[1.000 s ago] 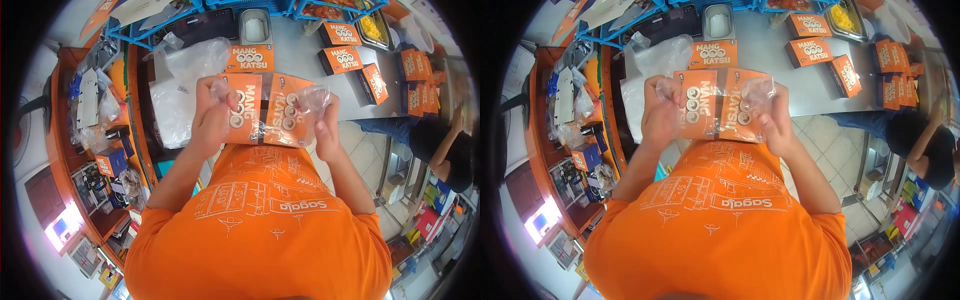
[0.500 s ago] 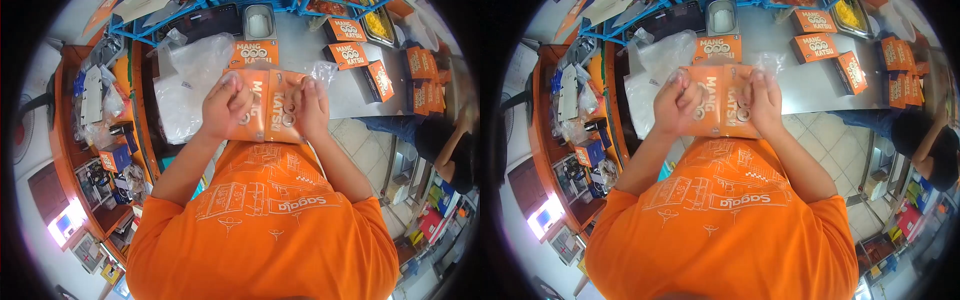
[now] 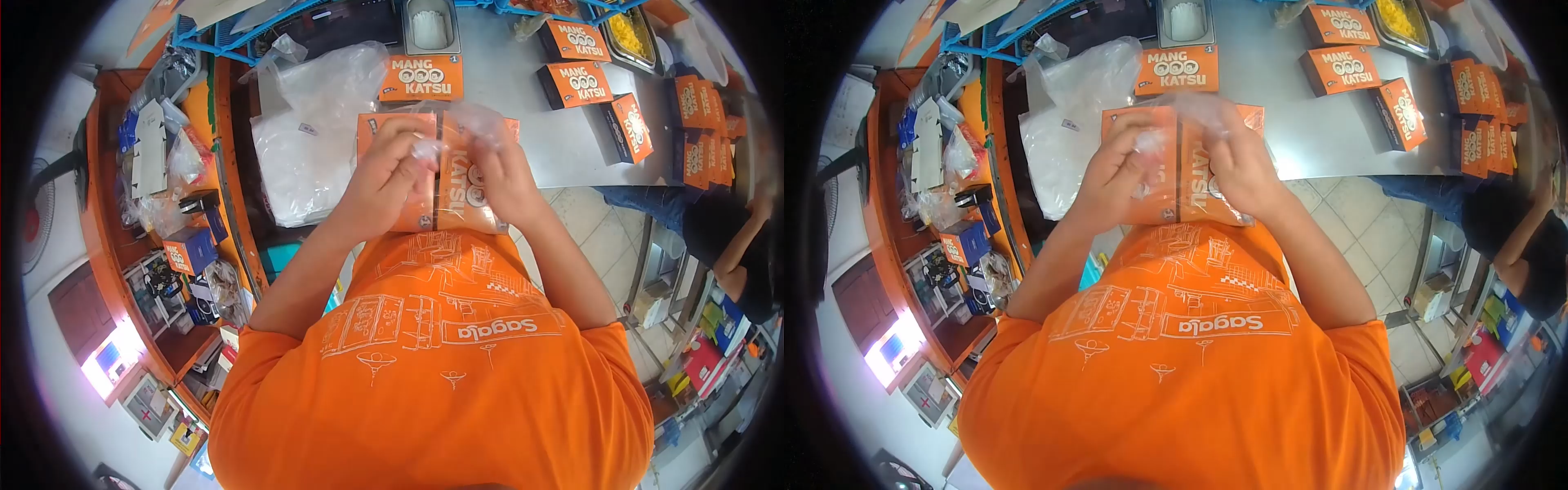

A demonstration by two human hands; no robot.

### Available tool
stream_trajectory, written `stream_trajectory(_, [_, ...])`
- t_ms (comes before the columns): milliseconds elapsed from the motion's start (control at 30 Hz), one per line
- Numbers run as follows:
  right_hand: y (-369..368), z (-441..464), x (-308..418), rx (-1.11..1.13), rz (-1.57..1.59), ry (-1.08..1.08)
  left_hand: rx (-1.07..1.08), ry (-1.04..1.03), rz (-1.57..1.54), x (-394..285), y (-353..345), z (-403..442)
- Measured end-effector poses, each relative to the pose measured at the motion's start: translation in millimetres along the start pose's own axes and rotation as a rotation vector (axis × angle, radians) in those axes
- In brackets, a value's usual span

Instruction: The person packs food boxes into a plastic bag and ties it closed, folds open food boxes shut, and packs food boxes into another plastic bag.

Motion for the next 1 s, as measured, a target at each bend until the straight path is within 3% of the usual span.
stream_trajectory(33, [-2.8,1.6,10.8,-0.008,-0.124,0.049,0.000,0.004,-0.002,0.2,-0.2,0.8])
stream_trajectory(100, [-10.6,-2.4,4.3,0.030,-0.301,-0.176,0.164,-0.068,0.159,-0.7,-11.6,4.7])
stream_trajectory(133, [-14.8,-2.6,2.5,0.030,-0.299,-0.176,0.218,-0.094,0.212,0.5,-15.6,6.8])
stream_trajectory(200, [-25.3,-4.5,15.5,0.018,-0.547,0.137,0.156,-0.285,0.237,-1.6,-17.3,9.4])
stream_trajectory(233, [-24.9,-5.4,12.7,0.014,-0.545,0.136,0.161,-0.285,0.238,3.5,-18.0,6.6])
stream_trajectory(300, [-20.3,-11.7,24.8,-0.083,-0.569,0.358,0.068,-0.157,0.273,16.3,-12.9,2.7])
stream_trajectory(333, [-16.6,-15.6,27.0,-0.089,-0.569,0.353,0.076,-0.155,0.273,16.5,-17.1,-0.9])
stream_trajectory(400, [-10.8,-25.5,36.6,-0.116,-0.739,0.373,-0.159,-0.133,0.301,11.2,-12.4,-4.3])
stream_trajectory(433, [-10.0,-29.4,35.2,-0.121,-0.734,0.372,-0.155,-0.132,0.307,12.5,-16.4,-3.8])
stream_trajectory(500, [-9.1,-36.7,28.0,-0.116,-0.665,0.352,-0.372,-0.202,0.502,7.3,-10.9,-6.8])
stream_trajectory(633, [-2.1,-38.6,15.4,-0.148,-0.530,0.312,-0.416,-0.325,0.743,-6.3,-16.4,-3.3])
stream_trajectory(933, [0.0,-44.9,15.2,-0.275,-0.481,0.448,-0.077,-0.341,1.157,-31.4,-31.9,9.0])
stream_trajectory(1000, [-1.1,-47.1,16.7,-0.305,-0.468,0.510,0.170,-0.234,1.234,-29.2,-32.4,18.7])
Point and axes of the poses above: each hand's wrist, its own z-axis towards the middle knuckle, its own y-axis out of the back of the hand, x = y × z, the point moved 7 cm from there along z, towards the middle knuckle, and after that the axes turned 2 degrees about -x, right-handed, at the moved point
